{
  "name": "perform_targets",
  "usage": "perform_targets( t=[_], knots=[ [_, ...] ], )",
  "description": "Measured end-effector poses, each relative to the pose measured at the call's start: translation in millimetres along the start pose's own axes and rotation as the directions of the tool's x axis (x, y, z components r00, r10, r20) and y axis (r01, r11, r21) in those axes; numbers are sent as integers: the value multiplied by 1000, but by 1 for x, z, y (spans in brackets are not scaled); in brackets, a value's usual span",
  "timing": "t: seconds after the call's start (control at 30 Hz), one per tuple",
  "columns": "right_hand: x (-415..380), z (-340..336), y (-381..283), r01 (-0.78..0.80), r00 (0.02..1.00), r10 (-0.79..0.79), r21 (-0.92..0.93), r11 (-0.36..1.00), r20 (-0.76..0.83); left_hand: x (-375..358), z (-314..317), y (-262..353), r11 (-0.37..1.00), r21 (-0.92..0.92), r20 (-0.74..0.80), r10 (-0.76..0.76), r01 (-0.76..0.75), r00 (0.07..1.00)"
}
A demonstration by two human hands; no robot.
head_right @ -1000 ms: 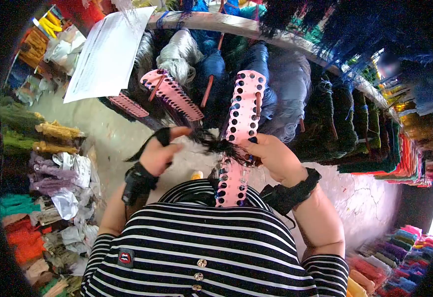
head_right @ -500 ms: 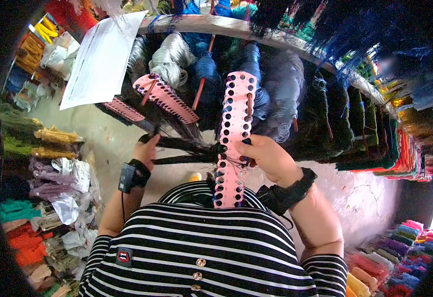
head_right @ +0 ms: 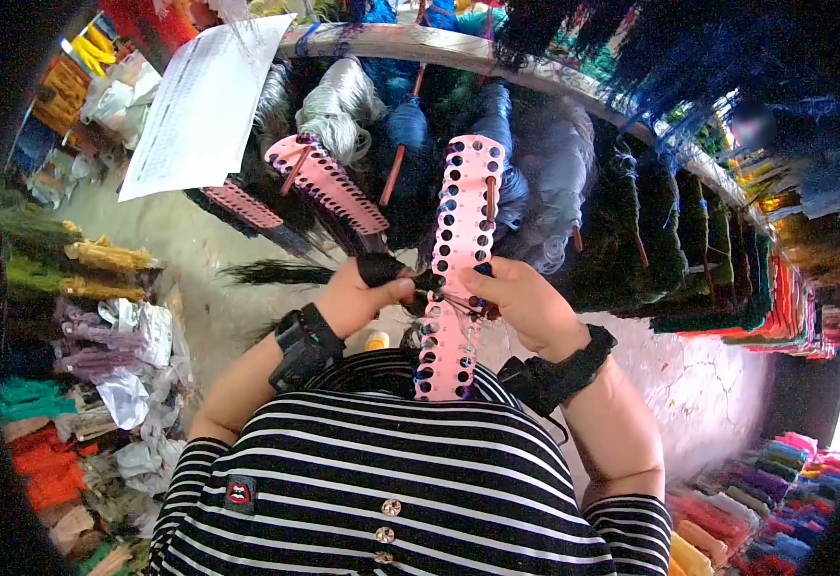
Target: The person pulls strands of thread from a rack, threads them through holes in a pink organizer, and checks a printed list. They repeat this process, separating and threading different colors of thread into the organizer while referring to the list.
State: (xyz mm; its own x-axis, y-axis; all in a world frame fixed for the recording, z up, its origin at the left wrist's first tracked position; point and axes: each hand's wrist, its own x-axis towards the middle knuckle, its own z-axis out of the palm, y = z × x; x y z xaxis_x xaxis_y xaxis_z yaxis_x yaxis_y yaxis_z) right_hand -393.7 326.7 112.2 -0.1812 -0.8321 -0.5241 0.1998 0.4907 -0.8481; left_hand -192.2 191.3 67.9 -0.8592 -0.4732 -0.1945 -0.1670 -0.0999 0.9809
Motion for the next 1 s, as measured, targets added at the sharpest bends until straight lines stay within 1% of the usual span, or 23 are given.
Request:
perform_targets(
  t=[0.03, 0.07, 0.13, 0.2, 0.23, 0.33, 0.37, 0.47, 0.53, 0.57, 0.6, 0.67, 0.7, 0.73, 0.77, 0.8, 0.83, 0.9, 0.97, 1.0],
  knots=[
    [-2, 1, -1, -2, 1000, 2, 7, 1000, -15, 1, -3, -8, 1000, -1, -59, 3, -3, 998],
    [-4, 5, -4, -4, 1000, 4, 12, 1000, -27, -1, -7, -9, 999, 14, -133, 51, -49, 990],
    [-4, 7, -7, -7, 999, 6, -17, 1000, -36, -4, -17, -12, 999, 20, -94, 43, -41, 995],
    [-3, 4, -6, -14, 999, 11, -83, 996, -40, -5, -19, -19, 997, 80, -115, 21, -12, 993],
    [-4, 4, -7, -17, 999, 13, -88, 996, -42, -5, -21, -25, 994, 108, -126, 11, 3, 992],
    [-5, 6, -11, -24, 999, 20, -98, 995, -37, -7, -34, -43, 997, 72, -188, -17, 31, 982],
    [-5, 5, -11, -25, 999, 22, -96, 995, -31, -11, -40, -48, 997, 51, -227, -41, 54, 973],
    [-5, 3, -12, -30, 999, 28, -97, 995, -20, -21, -62, -81, 982, -111, -332, -181, 152, 926],
    [-5, 2, -10, -29, 999, 27, -101, 994, -19, -23, -87, -131, 948, -189, -451, -317, 258, 835],
    [-4, 1, -8, -27, 999, 26, -104, 994, -19, -27, -94, -138, 916, -221, -480, -401, 335, 780],
    [-3, 0, -7, -24, 1000, 22, -108, 994, -19, -28, -91, -132, 935, -182, -462, -353, 303, 814],
    [-3, 1, -8, -25, 1000, 24, -83, 996, -6, -32, -72, -100, 964, -112, -411, -265, 240, 872],
    [-3, 2, -9, -30, 1000, 30, -75, 997, 5, -32, -54, -58, 975, -196, -264, -156, 106, 952],
    [-3, 5, -10, -31, 999, 32, -66, 997, 9, -27, -46, -41, 976, -176, -138, -154, 129, 978],
    [-3, 7, -11, -31, 999, 32, -56, 998, 10, -20, -33, -22, 997, -50, -65, 49, -52, 997],
    [-4, 7, -12, -31, 999, 31, -45, 999, 6, -15, -20, -3, 997, -75, -2, 2, -2, 1000],
    [-2, 1, -10, -58, 998, 61, -97, 994, 24, -10, -7, 17, 994, -94, 62, -45, 51, 997],
    [-5, 0, -11, -38, 999, 39, -95, 995, 9, -2, 2, 12, 999, -42, 113, 6, -1, 994],
    [-5, 2, -10, -17, 1000, 16, -92, 996, -10, 4, 4, -2, 996, 64, 121, 51, -59, 991],
    [-4, 3, -8, -7, 1000, 5, -90, 996, -24, 5, 3, -3, 994, 86, 92, 60, -68, 994]
  ],
)
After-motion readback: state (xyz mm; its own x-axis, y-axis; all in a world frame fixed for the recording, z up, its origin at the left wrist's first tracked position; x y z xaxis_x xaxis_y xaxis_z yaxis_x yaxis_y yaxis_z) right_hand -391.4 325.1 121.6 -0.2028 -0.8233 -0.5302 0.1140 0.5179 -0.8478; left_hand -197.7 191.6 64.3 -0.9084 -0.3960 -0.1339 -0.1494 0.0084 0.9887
